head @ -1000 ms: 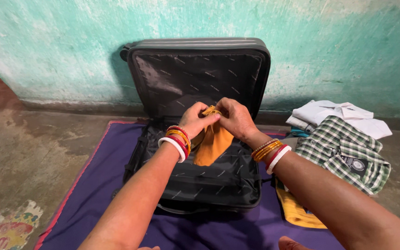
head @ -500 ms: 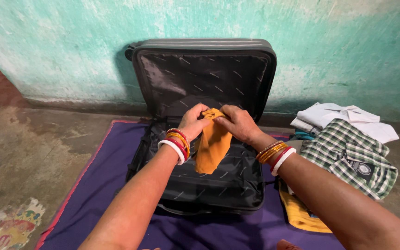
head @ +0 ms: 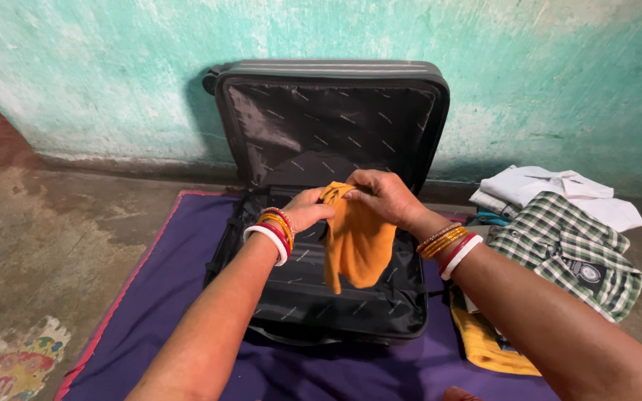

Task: The person packs folded clothes into an open black suitcase on the floor by hand, placing a yellow shirt, a green plaid shirt, and a white shirt inside.

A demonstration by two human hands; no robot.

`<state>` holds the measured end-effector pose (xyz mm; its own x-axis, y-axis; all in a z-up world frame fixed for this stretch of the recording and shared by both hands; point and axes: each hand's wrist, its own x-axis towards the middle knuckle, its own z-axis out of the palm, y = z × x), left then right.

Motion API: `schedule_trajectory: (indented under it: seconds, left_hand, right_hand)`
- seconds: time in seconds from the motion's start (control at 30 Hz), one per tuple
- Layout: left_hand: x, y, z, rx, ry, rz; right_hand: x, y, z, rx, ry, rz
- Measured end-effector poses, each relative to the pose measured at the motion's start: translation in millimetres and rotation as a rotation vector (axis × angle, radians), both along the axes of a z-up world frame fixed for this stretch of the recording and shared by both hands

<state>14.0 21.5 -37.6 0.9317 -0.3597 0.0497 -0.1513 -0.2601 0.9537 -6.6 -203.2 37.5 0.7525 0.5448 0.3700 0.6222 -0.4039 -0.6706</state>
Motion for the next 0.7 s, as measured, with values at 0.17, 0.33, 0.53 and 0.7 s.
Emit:
schedule_trajectory:
  seconds: [0.17, 0.33, 0.53, 0.7]
  left_hand:
    - [5, -6, -14, -0.254, 0.105, -0.014]
    - [-25, -11, 20, -0.211, 0.1, -0.038]
    - [-18, -5, 9, -0.138, 0.032, -0.126]
    - [-4, 15, -8, 0.243, 0.051, -0.128]
  right_hand:
    - [8, -2, -3, 0.05, 0.132, -0.033]
    - [14, -3, 2, 0.123, 0.255, -0.075]
    - [15, 0, 5, 0.199, 0.339, 0.034]
    - [17, 0, 8, 0.218, 0.359, 0.039]
